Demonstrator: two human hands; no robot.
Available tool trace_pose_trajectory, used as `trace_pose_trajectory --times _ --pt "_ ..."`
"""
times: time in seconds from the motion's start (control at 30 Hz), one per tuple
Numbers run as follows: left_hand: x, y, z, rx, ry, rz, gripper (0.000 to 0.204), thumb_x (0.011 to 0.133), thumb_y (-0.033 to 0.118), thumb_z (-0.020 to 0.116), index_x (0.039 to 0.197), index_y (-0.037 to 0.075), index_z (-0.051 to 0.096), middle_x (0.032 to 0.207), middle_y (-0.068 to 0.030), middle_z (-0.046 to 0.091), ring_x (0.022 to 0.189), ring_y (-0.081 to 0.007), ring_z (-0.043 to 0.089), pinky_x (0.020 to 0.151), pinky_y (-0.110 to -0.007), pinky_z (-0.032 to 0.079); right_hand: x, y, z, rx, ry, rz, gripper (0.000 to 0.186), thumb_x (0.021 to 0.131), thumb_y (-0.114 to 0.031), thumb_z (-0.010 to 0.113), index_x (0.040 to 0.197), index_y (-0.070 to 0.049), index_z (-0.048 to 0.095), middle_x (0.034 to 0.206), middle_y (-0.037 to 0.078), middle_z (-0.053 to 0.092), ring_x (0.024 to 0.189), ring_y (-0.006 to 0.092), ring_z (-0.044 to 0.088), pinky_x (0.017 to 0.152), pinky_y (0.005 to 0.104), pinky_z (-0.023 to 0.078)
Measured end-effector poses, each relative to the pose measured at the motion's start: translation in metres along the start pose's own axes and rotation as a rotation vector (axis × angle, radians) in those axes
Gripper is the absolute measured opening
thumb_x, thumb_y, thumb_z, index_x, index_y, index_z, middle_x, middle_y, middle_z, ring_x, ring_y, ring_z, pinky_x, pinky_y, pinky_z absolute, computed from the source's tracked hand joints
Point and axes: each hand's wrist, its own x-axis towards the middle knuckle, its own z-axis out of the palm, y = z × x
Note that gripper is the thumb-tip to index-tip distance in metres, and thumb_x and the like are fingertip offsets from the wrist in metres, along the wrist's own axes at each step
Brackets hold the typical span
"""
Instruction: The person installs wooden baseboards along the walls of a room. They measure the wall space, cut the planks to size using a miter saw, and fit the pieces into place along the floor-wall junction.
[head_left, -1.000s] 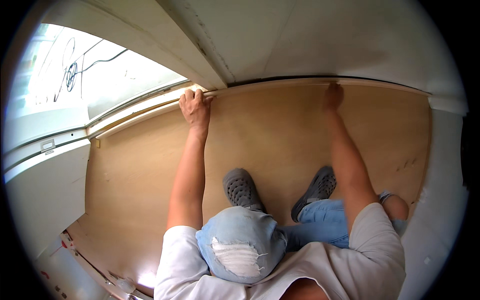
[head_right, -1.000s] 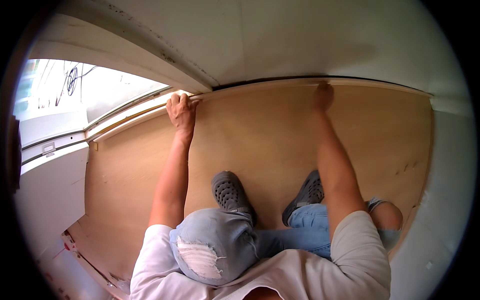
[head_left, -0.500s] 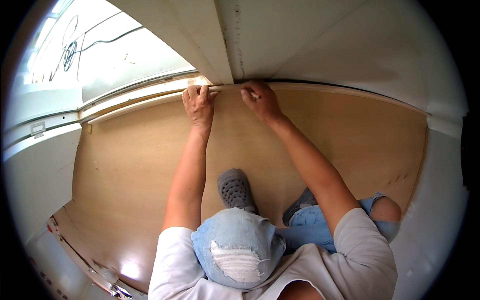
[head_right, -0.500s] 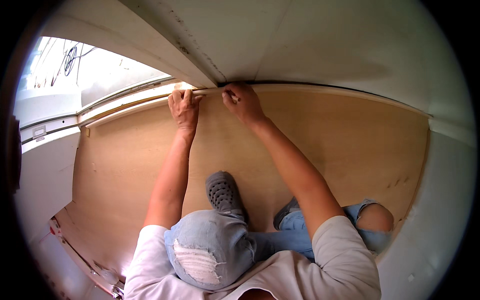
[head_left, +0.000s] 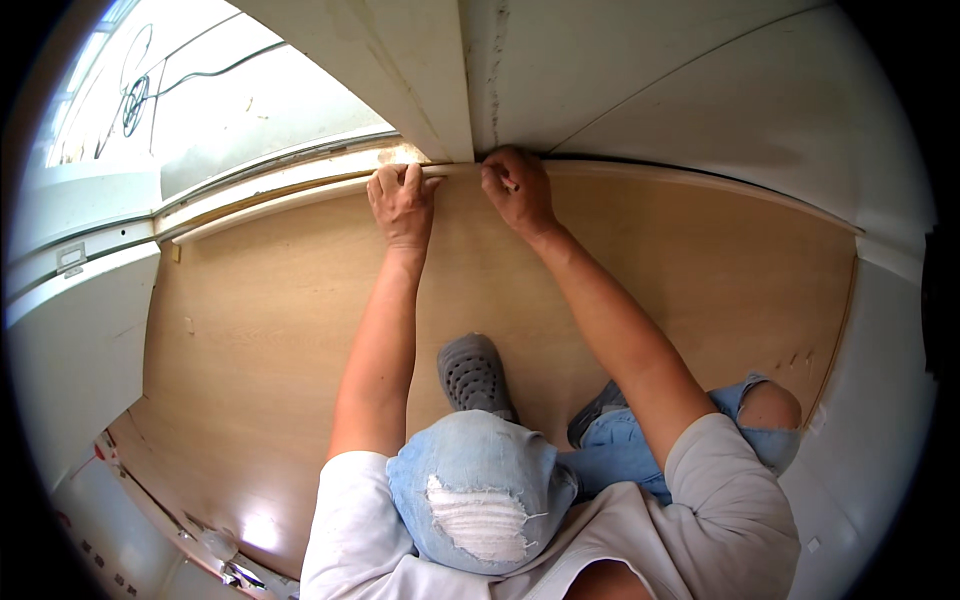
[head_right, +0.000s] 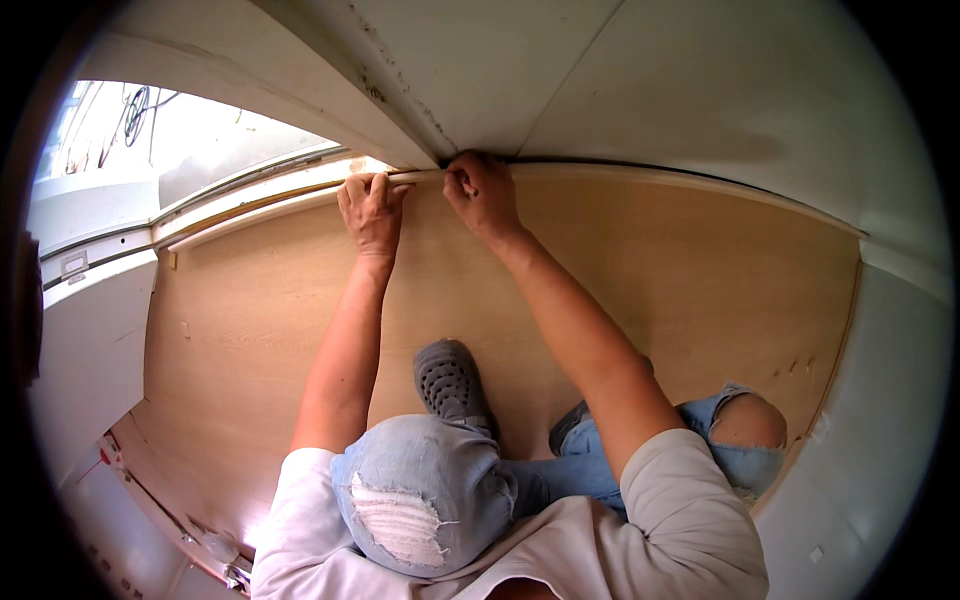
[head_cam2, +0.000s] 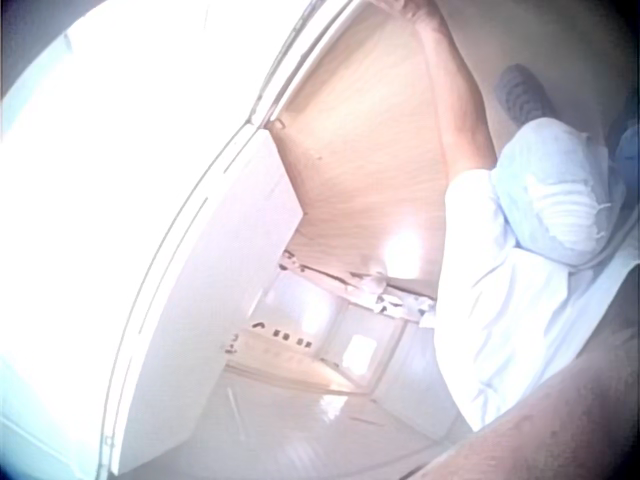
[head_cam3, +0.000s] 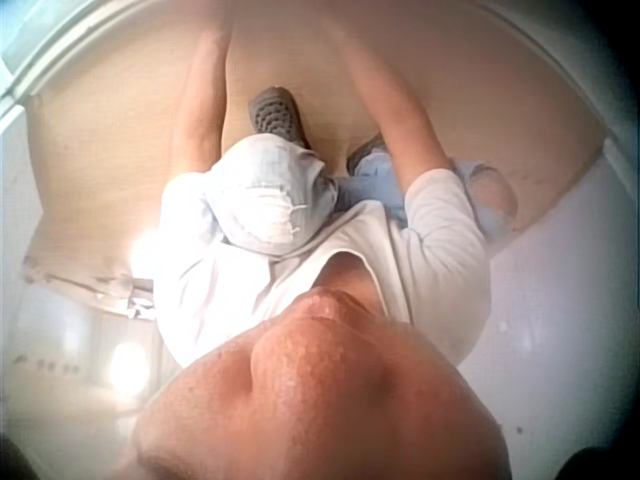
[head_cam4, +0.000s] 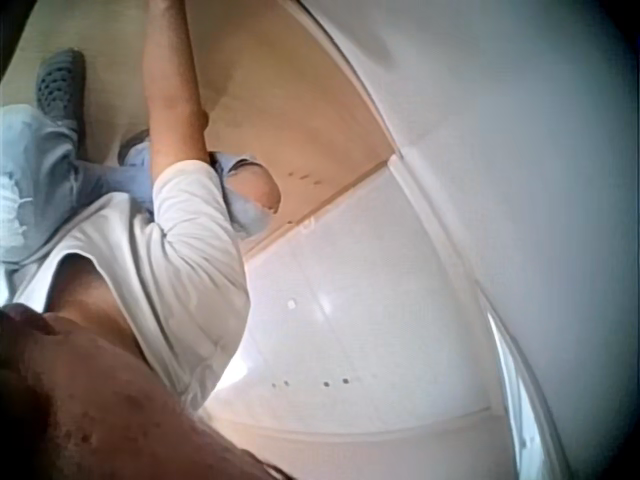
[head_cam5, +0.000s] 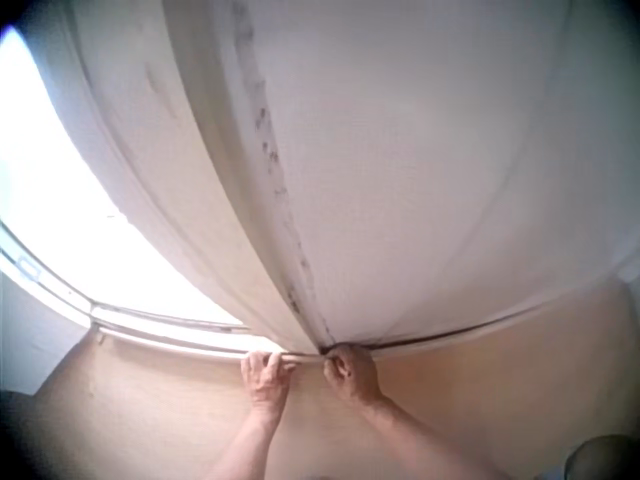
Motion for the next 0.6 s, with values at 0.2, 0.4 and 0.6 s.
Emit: trace_pose_trajectory --times 0.2,0.4,0.6 --pt "0.0010 0.0031 -0.0016 -0.023 0.016 0.014 0.036 0.062 0.022 0.084 0.086 0.014 0.058 0.094 -0.0038 0.053 0.091 -0.0281 0.049 0.081 -0.041 0.043 0.0013 -0.0015 -0.0034 -0.001 -0.009 0.002 0.011 0.077 -0.012 0.068 0.080 -0.010 0.057 0.064 0.003 0.058 0.061 0.0254 0.055 0.063 0.0397 0.043" --pt "0.0006 0.0007 0.0011 -0.024 0.018 0.017 0.036 0.062 0.021 0.084 0.087 0.014 0.059 0.094 -0.0039 0.053 0.091 -0.0283 0.050 0.080 -0.041 0.043 -0.0007 0.0035 0.0019 0.029 0.000 0.046 0.009 0.078 -0.012 0.066 0.079 -0.009 0.058 0.066 0.003 0.058 0.064 0.0246 0.055 0.065 0.0380 0.044" --pt "-0.0013 -0.0013 0.0050 -0.005 0.002 -0.010 0.038 0.059 0.027 0.085 0.086 0.015 0.060 0.094 -0.0034 0.052 0.096 -0.0282 0.051 0.085 -0.042 0.044 0.0032 -0.0025 -0.0019 0.012 0.008 0.018 0.009 0.076 -0.012 0.066 0.077 -0.010 0.058 0.064 0.003 0.057 0.063 0.0263 0.055 0.065 0.0399 0.044"
